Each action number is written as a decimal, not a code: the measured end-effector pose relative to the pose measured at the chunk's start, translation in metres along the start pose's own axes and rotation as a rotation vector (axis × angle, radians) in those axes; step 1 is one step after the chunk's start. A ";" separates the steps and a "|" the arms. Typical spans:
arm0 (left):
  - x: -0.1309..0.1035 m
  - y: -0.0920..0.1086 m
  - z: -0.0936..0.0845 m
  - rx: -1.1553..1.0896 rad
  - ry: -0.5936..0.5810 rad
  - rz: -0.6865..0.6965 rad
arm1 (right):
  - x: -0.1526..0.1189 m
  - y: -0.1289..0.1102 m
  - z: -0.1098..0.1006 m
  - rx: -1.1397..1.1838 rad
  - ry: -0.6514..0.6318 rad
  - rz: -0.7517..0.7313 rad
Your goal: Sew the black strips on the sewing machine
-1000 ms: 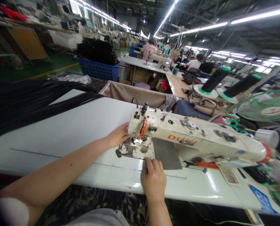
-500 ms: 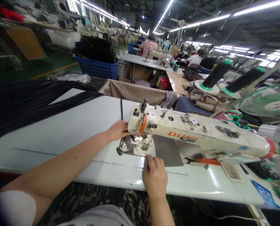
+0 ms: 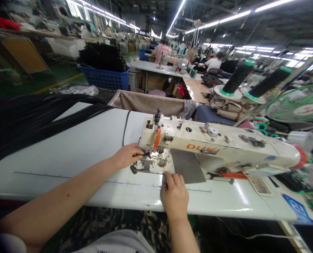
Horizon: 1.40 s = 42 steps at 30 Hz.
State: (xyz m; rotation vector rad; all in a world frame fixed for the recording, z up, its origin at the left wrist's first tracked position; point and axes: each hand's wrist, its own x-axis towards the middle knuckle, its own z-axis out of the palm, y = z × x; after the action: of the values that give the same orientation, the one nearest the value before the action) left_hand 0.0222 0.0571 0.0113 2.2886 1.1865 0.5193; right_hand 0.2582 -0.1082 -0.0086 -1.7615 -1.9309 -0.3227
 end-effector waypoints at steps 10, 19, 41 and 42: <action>-0.018 0.017 0.013 -0.078 0.059 -0.092 | 0.000 -0.001 0.000 -0.004 -0.012 0.022; -0.034 0.045 0.041 -0.092 0.161 -0.209 | 0.000 -0.003 -0.001 -0.013 0.003 0.020; -0.037 0.053 0.011 -0.659 -0.223 -0.485 | 0.028 -0.031 -0.011 0.513 -0.316 0.363; -0.037 0.055 0.008 -0.730 -0.241 -0.482 | 0.032 -0.033 -0.008 0.589 -0.334 0.382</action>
State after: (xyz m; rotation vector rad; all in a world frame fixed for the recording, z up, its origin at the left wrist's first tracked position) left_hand 0.0416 -0.0023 0.0334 1.3528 1.1302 0.3882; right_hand 0.2268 -0.0889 0.0192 -1.7789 -1.6019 0.6456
